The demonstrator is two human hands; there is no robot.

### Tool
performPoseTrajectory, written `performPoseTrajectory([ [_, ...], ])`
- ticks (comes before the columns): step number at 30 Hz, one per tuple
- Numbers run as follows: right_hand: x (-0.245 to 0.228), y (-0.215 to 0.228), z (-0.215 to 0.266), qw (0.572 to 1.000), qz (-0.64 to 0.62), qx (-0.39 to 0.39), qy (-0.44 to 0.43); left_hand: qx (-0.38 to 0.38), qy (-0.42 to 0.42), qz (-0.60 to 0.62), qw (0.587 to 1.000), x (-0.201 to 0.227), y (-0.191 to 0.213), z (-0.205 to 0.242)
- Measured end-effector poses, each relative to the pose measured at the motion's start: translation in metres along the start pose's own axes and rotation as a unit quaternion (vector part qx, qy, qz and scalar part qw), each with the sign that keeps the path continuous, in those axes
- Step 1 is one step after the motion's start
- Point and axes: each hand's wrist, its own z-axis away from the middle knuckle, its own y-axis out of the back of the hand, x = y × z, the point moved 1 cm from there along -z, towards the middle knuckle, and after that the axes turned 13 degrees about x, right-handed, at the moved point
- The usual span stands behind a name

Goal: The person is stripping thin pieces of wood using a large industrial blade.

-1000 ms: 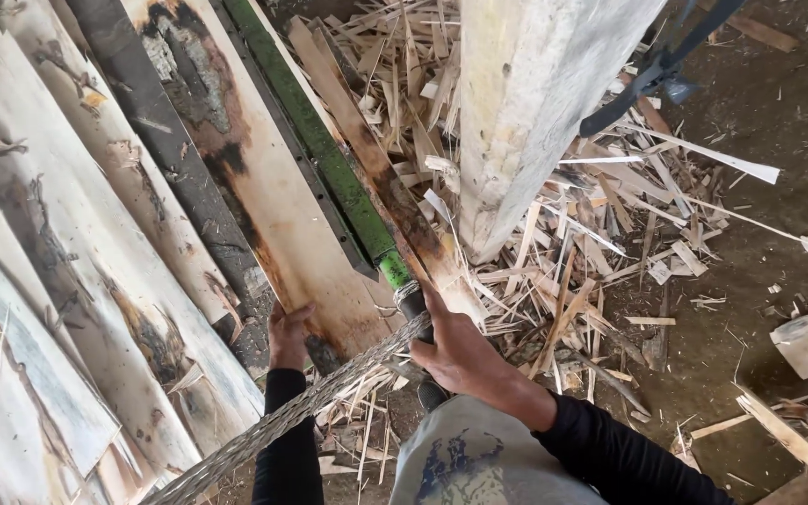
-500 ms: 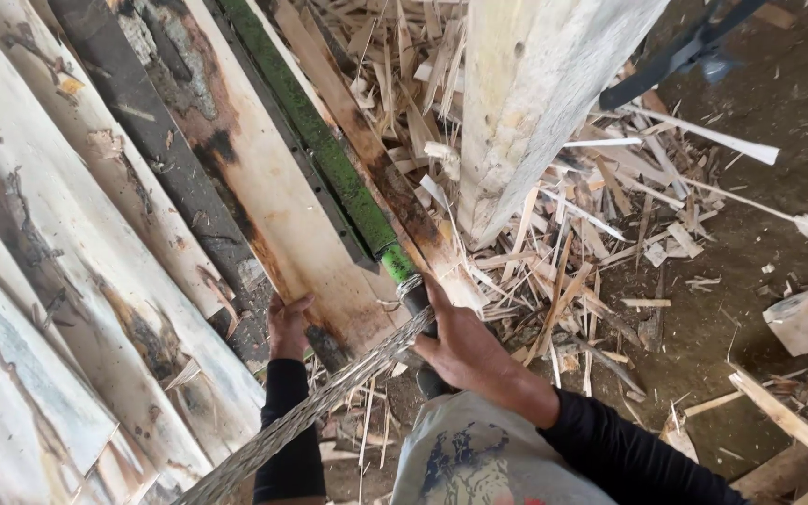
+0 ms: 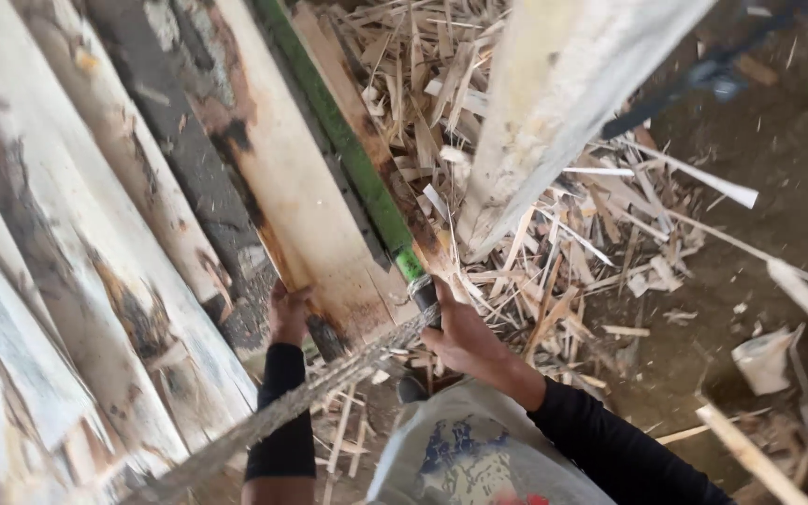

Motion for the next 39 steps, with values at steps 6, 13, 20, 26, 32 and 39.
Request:
performPoseTrajectory([
  [6, -0.070, 0.031, 0.001, 0.992, -0.030, -0.069, -0.100, -0.018, -0.012, 0.060, 0.998, 0.004, -0.009, 0.016],
  [13, -0.021, 0.005, -0.001, 0.995, 0.016, -0.018, -0.096, -0.029, -0.034, 0.081, 0.996, -0.010, -0.017, 0.014],
  [20, -0.049, 0.029, 0.000, 0.985, 0.067, -0.012, -0.161, -0.003, 0.035, -0.015, 0.999, 0.076, -0.032, 0.048],
  [26, -0.053, 0.014, 0.001, 0.987, 0.018, 0.025, -0.157, -0.010, -0.051, 0.000, 0.999, 0.022, -0.039, -0.008],
  [32, 0.157, -0.082, -0.029, 0.979, 0.182, -0.055, -0.068, 0.006, -0.053, -0.023, 0.998, 0.022, -0.039, -0.006],
  [39, 0.031, -0.030, -0.015, 0.987, 0.035, 0.042, -0.150, -0.021, -0.083, 0.082, 0.993, 0.003, -0.045, -0.029],
])
